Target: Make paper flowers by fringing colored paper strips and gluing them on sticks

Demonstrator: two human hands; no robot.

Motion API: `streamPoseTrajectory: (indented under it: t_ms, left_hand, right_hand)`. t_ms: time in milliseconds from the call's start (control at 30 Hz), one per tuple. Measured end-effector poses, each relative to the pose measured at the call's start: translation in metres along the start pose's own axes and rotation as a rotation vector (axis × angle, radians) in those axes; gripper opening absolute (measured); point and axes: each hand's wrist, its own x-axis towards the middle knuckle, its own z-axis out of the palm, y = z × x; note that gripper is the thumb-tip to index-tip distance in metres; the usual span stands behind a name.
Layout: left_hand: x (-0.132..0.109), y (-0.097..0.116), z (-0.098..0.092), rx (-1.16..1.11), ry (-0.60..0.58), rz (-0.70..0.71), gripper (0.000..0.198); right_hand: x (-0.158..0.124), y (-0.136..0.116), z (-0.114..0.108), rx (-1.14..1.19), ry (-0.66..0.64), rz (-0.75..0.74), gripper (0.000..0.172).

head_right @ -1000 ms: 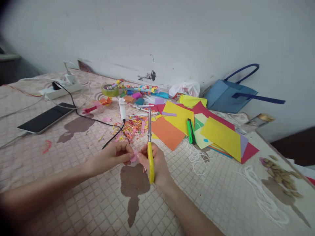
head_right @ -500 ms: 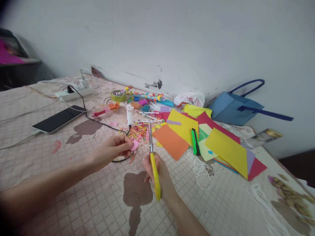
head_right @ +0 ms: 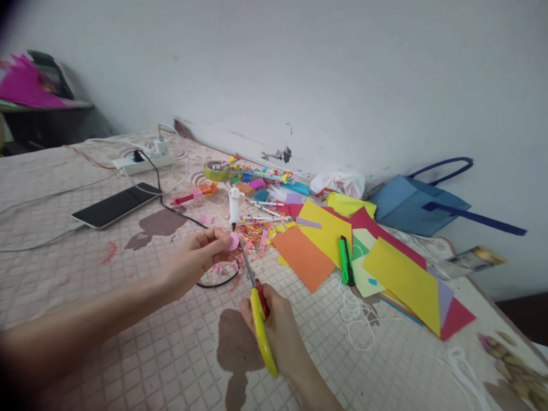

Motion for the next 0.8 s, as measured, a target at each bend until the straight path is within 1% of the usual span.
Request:
streamPoseTrajectory:
  t_ms: [200, 367, 600, 800]
  left_hand:
    - [-0.0011, -0.0058, 0.0016, -0.017, -0.005, 0.017, 0.018]
    - [-0.0012, -0.0100, 0.0012, -0.030, -0.008, 0.042, 0.018]
    - [-0.0025, -0.0095, 0.0043, -0.063, 0.022, 0.026, 0.018]
    - [-0.0038, -0.0085, 0.0059, -0.077, 0.044, 0.020, 0.017]
  right_hand:
    - [-0.0006, 0.0022, 0.0004, 0.046, -0.050, -0.003, 0.020]
    - [0.0006, 0.0011, 0.0006, 0.020, 0.008, 0.020, 0.021]
    - [0.0006, 0.0010, 0.0012, -0.020, 0.006, 0.020, 0.025]
    - [0.0012, 0.0004, 0.0014, 0.000, 0.015, 0.013, 0.028]
